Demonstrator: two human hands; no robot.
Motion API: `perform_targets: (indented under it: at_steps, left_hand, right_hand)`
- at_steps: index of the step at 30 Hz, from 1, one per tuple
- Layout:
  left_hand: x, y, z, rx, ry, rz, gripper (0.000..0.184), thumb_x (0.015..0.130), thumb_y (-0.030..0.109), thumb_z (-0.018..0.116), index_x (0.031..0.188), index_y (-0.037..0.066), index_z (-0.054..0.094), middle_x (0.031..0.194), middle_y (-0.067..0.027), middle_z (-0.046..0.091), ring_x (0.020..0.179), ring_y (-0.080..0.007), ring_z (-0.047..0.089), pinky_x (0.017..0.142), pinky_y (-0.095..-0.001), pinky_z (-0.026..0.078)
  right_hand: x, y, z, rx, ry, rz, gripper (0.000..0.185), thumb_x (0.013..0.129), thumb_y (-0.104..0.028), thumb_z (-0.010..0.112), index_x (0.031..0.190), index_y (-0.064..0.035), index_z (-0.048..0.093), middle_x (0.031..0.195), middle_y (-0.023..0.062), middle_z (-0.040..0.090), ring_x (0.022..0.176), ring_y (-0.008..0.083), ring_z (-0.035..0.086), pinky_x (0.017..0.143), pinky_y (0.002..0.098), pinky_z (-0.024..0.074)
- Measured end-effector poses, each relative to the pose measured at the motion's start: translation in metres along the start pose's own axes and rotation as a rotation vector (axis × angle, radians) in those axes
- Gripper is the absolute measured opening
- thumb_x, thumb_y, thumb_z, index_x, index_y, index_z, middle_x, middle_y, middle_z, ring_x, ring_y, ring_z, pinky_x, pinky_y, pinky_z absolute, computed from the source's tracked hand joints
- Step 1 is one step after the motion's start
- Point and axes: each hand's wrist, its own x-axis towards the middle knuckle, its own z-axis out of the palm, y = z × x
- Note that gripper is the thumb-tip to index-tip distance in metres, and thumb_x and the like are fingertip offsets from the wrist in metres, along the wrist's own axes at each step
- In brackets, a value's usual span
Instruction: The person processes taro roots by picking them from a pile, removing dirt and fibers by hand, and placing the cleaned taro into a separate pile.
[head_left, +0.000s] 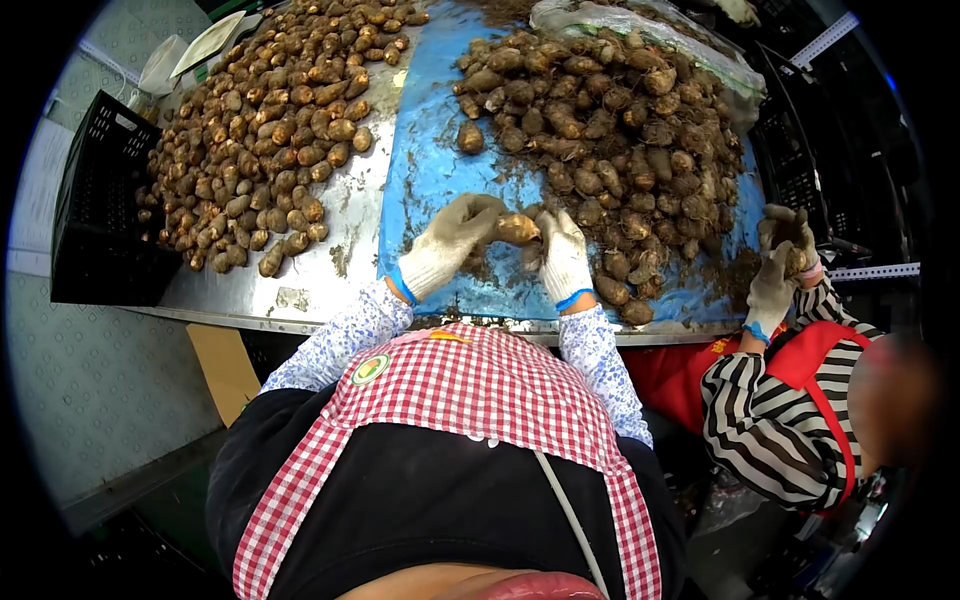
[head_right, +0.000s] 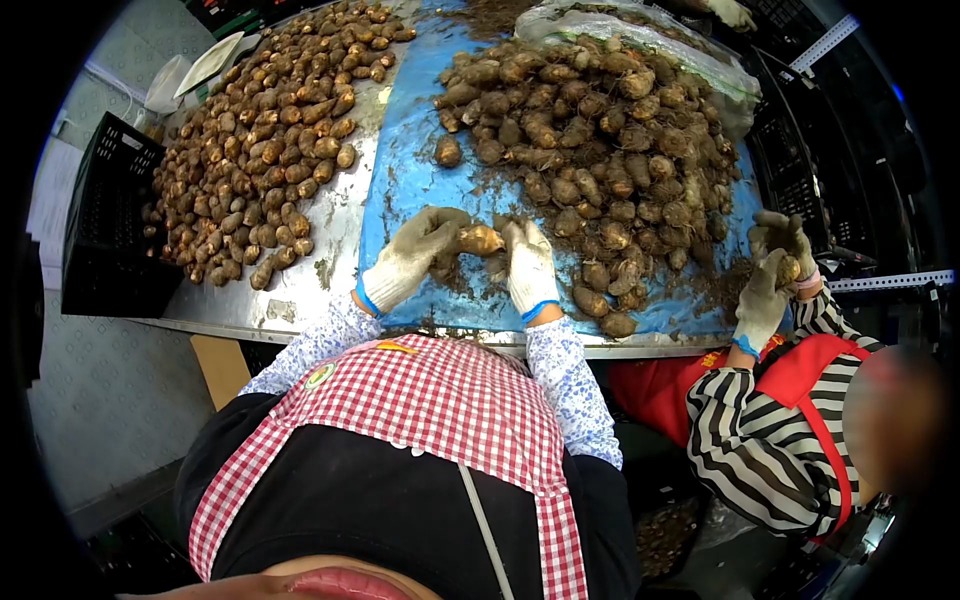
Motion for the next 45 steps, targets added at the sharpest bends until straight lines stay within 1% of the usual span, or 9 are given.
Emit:
perform_targets:
  at_steps: [8,12,22,29,34,37,39,41,45]
  left_hand:
    - [-0.004,-0.023,-0.02,-0.647,0.017,-0.153,0.032,0.102,0.025,0.051,0.127,0.005,0.052,0.11,-0.0103,0.062,0.085,-0.0176,0.063,0.064,-0.0279,0.052]
    - [-0.011,-0.011,-0.002,-0.71,0.09,-0.164,0.027,0.102,0.022,0.048,0.119,0.002,0.054,0.086,-0.0073,0.054,0.061,-0.0105,0.041,0.049,-0.0223,0.036]
    - [0.0,-0.061,-0.026,-1.268,-0.156,-0.344,0.044,0.106,0.032,0.036,0.126,-0.005,0.047,0.095,-0.0196,0.059,0.063,-0.0166,0.05,0.054,-0.0267,0.045]
    - [-0.006,0.012,-0.074,-0.889,0.412,-0.205,0.045,0.102,0.021,0.047,0.139,-0.004,0.042,0.111,-0.0209,0.06,0.083,-0.0207,0.059,0.076,-0.0324,0.054]
    - [0.025,0.08,-0.2,-0.848,0.639,0.606,0.041,0.098,0.017,0.054,0.135,0.002,0.043,0.122,-0.017,0.055,0.113,-0.0288,0.056,0.1,-0.0461,0.05]
    - [0.033,0.095,-0.176,-0.856,0.605,0.432,0.049,0.089,0.005,0.064,0.134,0.003,0.047,0.12,-0.0167,0.059,0.107,-0.0298,0.061,0.1,-0.0444,0.052]
    - [0.037,0.061,-0.159,1.082,0.543,0.552,0.041,0.084,-0.004,0.067,0.123,0.0,0.058,0.128,-0.0193,0.06,0.115,-0.0287,0.06,0.098,-0.0365,0.053]
    - [0.047,0.055,-0.088,0.265,0.353,-0.074,0.051,0.101,0.025,0.043,0.148,0.004,0.034,0.148,-0.0204,0.042,0.13,-0.0289,0.05,0.109,-0.0369,0.043]
    - [0.002,0.08,0.029,0.508,-0.103,-0.259,0.043,0.1,0.018,0.042,0.139,0.0,0.043,0.144,-0.0212,0.043,0.13,-0.0279,0.047,0.107,-0.0349,0.043]
  right_hand:
    - [0.013,0.011,-0.013,0.311,0.069,-0.046,0.049,0.095,-0.007,0.057,0.141,-0.0006,0.04,0.118,0.0192,0.06,0.09,0.0175,0.063,0.076,0.0252,0.0558]
    - [-0.013,-0.01,0.013,-0.745,-0.04,-0.607,0.042,0.089,-0.008,0.066,0.128,-0.0041,0.052,0.121,0.0184,0.058,0.104,0.0269,0.061,0.089,0.0363,0.0513]
    - [0.022,0.015,-0.003,-1.254,0.171,-0.756,0.022,0.089,-0.018,0.065,0.083,0.0012,0.056,0.077,0.0224,0.063,0.07,0.0388,0.063,0.064,0.0434,0.0508]
    - [0.004,0.019,0.006,-1.33,-0.07,-0.565,0.027,0.091,-0.024,0.065,0.091,0.0022,0.06,0.082,0.0251,0.064,0.078,0.0409,0.063,0.064,0.0459,0.0489]
    - [0.015,0.042,-0.019,-0.749,-0.132,-0.285,0.028,0.102,-0.018,0.048,0.119,0.0027,0.057,0.112,0.0216,0.063,0.096,0.0307,0.065,0.081,0.0383,0.0522]
    - [0.036,0.074,-0.039,-0.597,-0.289,-0.272,0.038,0.104,-0.022,0.044,0.136,-0.0018,0.044,0.134,0.0183,0.051,0.117,0.0291,0.054,0.099,0.0409,0.0456]
    - [0.044,0.078,-0.034,-0.301,-0.353,-0.208,0.052,0.101,-0.036,0.046,0.143,-0.0068,0.037,0.144,0.0165,0.041,0.129,0.0311,0.044,0.108,0.0467,0.0393]
    - [0.024,0.043,0.004,0.356,-0.301,-0.007,0.074,0.094,-0.056,0.054,0.148,-0.0113,0.031,0.152,0.0151,0.03,0.139,0.0342,0.034,0.114,0.0529,0.0336]
    - [0.019,0.013,0.01,0.604,-0.338,0.037,0.076,0.093,-0.068,0.044,0.13,-0.0024,0.046,0.126,0.0179,0.054,0.121,0.0312,0.051,0.107,0.0476,0.0412]
